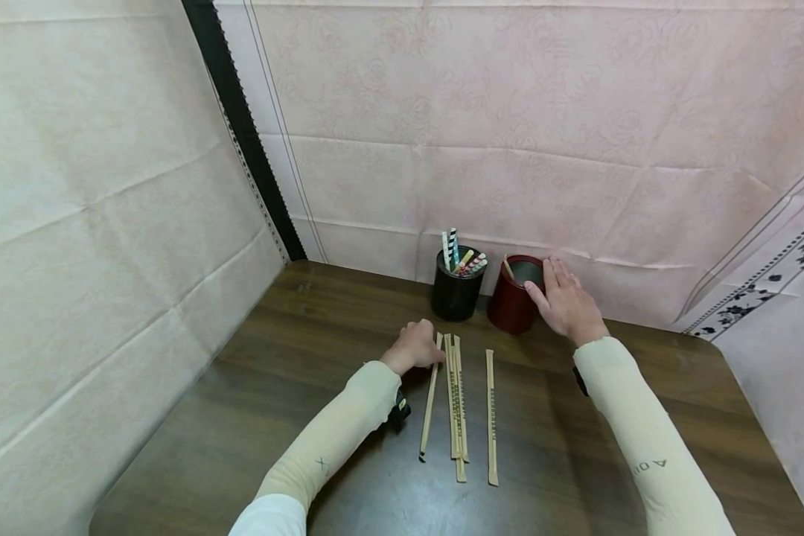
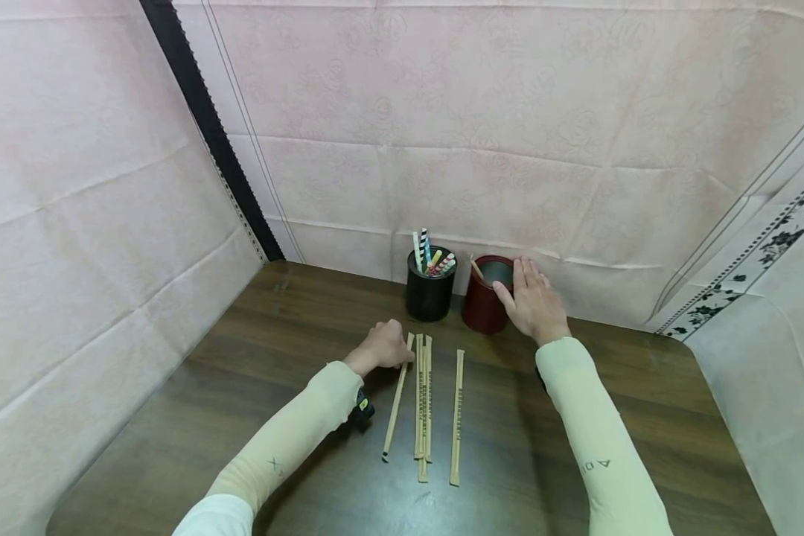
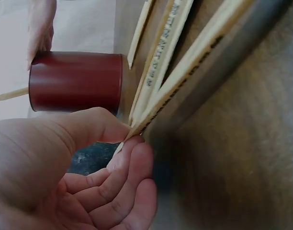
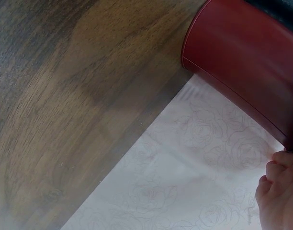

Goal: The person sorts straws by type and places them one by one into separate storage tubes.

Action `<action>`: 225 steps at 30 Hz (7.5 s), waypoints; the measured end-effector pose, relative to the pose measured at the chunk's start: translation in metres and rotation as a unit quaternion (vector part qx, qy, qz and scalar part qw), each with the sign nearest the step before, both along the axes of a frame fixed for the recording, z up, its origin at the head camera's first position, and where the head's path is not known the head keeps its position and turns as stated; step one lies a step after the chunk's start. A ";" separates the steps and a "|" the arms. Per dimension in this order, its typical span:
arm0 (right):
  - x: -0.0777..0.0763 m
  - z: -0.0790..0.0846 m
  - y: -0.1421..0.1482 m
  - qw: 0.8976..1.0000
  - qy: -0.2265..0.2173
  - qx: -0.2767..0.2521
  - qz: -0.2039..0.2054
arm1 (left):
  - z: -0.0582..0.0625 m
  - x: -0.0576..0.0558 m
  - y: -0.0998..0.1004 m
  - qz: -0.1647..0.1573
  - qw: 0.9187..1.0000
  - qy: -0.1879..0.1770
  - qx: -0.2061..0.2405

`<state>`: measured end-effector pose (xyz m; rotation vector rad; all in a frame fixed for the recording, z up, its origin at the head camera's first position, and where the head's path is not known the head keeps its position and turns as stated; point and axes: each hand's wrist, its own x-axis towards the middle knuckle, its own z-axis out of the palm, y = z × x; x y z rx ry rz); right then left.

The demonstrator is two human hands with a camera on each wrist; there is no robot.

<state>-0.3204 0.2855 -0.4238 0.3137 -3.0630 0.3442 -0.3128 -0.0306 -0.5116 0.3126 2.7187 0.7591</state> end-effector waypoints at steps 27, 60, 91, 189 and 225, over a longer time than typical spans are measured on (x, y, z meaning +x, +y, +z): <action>0.000 0.000 0.000 1.000 0.002 0.002 0.000 | 0.109 0.014 -0.010 -0.037 0.992 0.112 0.047; 0.000 0.000 0.001 1.000 0.005 0.005 0.004 | 0.223 0.015 0.026 0.008 0.916 0.351 0.195; 0.000 -0.001 0.000 1.000 0.012 0.006 0.000 | 0.242 0.027 0.078 -0.006 0.861 0.437 0.258; 0.002 -0.003 -0.002 1.000 0.014 -0.003 0.002 | 0.058 0.016 0.014 -0.008 1.000 0.021 -0.009; 0.001 -0.003 -0.001 1.000 0.021 -0.006 -0.003 | 0.031 -0.002 0.024 0.038 0.998 -0.042 0.011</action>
